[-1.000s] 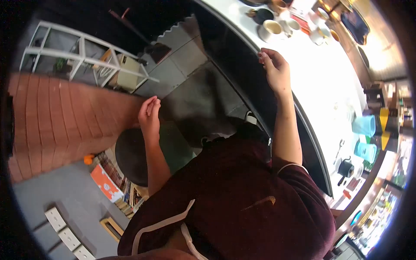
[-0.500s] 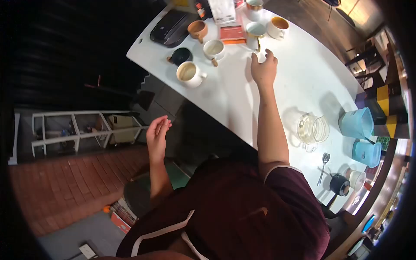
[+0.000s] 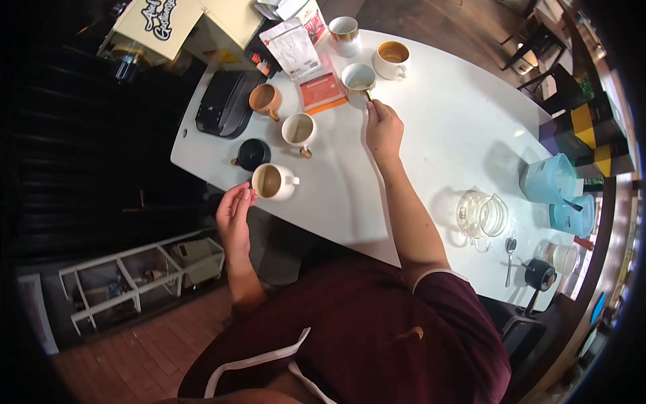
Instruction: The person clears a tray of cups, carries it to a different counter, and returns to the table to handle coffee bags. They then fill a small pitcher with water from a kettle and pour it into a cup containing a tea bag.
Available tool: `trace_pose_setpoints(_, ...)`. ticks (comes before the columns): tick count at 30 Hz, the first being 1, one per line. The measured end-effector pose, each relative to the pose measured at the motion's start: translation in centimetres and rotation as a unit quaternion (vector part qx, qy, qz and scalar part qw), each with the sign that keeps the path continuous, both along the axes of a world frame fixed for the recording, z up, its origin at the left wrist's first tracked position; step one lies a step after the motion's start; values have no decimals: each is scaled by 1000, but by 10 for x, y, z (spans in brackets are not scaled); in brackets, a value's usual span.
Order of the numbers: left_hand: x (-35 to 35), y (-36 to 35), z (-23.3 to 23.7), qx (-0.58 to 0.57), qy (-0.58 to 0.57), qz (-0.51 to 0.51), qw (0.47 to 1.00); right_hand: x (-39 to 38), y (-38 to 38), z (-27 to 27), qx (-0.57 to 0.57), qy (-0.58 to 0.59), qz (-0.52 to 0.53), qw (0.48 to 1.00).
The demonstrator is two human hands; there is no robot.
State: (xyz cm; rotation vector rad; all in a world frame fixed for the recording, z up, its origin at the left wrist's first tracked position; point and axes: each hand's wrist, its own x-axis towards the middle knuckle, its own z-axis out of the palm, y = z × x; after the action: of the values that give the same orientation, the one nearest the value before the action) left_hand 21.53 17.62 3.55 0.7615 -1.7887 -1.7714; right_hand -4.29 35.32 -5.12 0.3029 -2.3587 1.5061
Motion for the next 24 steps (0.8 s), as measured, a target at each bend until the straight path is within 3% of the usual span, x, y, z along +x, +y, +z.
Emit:
trace_pose_setpoints(8, -60, -85, 8, 39, 29, -147, 988, -6, -22, 2, -2, -64, -102, 993)
trace_pose_setpoints(11, -83, -116, 10, -51, 46, -180, 981, 9, -39, 20, -45, -90, -194, 976)
trace_pose_setpoints(14, -118, -136, 20, -95, 45, -201, 974, 24, -45, 7, -26, -150, -213, 965)
trace_pose_setpoints(18, -196, -149, 18, -131, 83, -225, 962, 21, -63, 0, 81, -187, -85, 975)
trace_pose_setpoints(20, -233, -151, 24, -266, 70, -210, 938, 11, -72, 4, 112, -216, -80, 967)
trace_pose_setpoints(24, -286, -147, 22, -336, 46, -177, 924, -5, -80, 9, 116, -287, -90, 947)
